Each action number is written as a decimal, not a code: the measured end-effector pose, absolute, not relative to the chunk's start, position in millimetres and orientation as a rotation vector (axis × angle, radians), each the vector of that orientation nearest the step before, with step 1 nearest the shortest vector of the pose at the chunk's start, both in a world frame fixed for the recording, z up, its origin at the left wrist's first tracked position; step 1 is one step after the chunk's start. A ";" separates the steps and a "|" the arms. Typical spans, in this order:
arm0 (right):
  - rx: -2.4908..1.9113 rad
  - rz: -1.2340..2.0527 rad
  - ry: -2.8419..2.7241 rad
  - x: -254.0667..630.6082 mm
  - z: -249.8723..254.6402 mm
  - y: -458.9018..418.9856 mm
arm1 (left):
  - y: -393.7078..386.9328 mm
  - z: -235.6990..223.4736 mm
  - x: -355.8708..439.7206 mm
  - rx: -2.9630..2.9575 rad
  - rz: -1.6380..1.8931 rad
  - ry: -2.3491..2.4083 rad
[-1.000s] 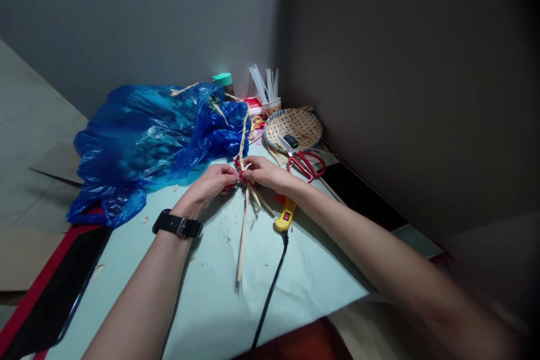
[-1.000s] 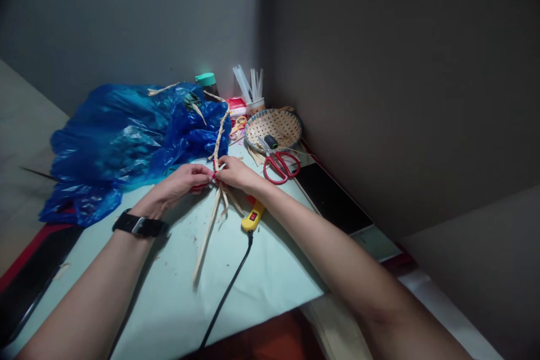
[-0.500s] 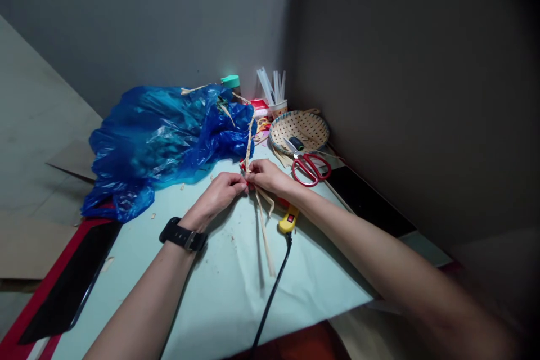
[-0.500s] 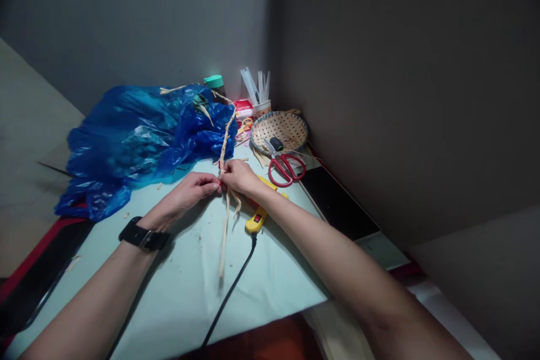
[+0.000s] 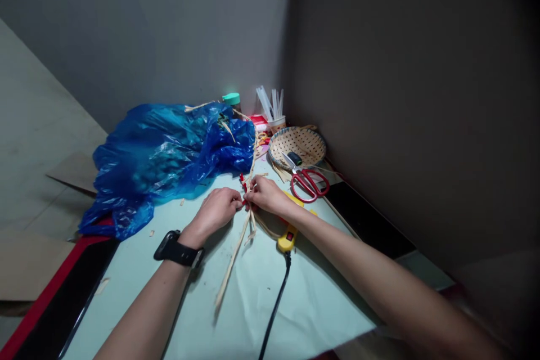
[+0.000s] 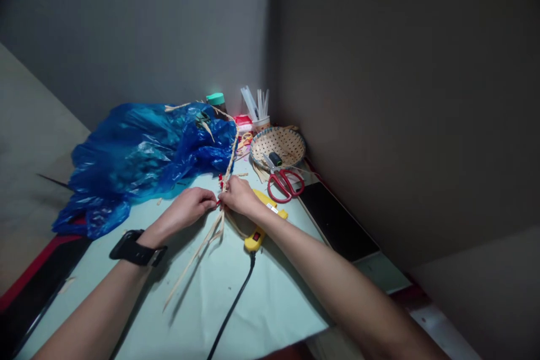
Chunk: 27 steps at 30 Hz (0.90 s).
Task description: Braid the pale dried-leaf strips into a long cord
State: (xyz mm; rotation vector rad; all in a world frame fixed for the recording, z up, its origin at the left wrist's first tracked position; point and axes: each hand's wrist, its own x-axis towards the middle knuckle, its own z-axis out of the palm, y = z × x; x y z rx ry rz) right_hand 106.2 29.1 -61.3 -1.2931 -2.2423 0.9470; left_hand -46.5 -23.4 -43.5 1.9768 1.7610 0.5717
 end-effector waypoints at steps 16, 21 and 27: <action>-1.272 0.145 -2.478 88.4 47.3 72.7 | 25.4 13.2 -68.7 2.106 0.957 2.121; -1.313 0.059 -2.439 47.1 43.4 136.4 | 65.4 20.0 -69.6 2.038 1.277 2.378; -1.277 0.070 -2.563 28.9 15.6 172.8 | 110.1 8.6 -83.9 1.907 1.318 2.563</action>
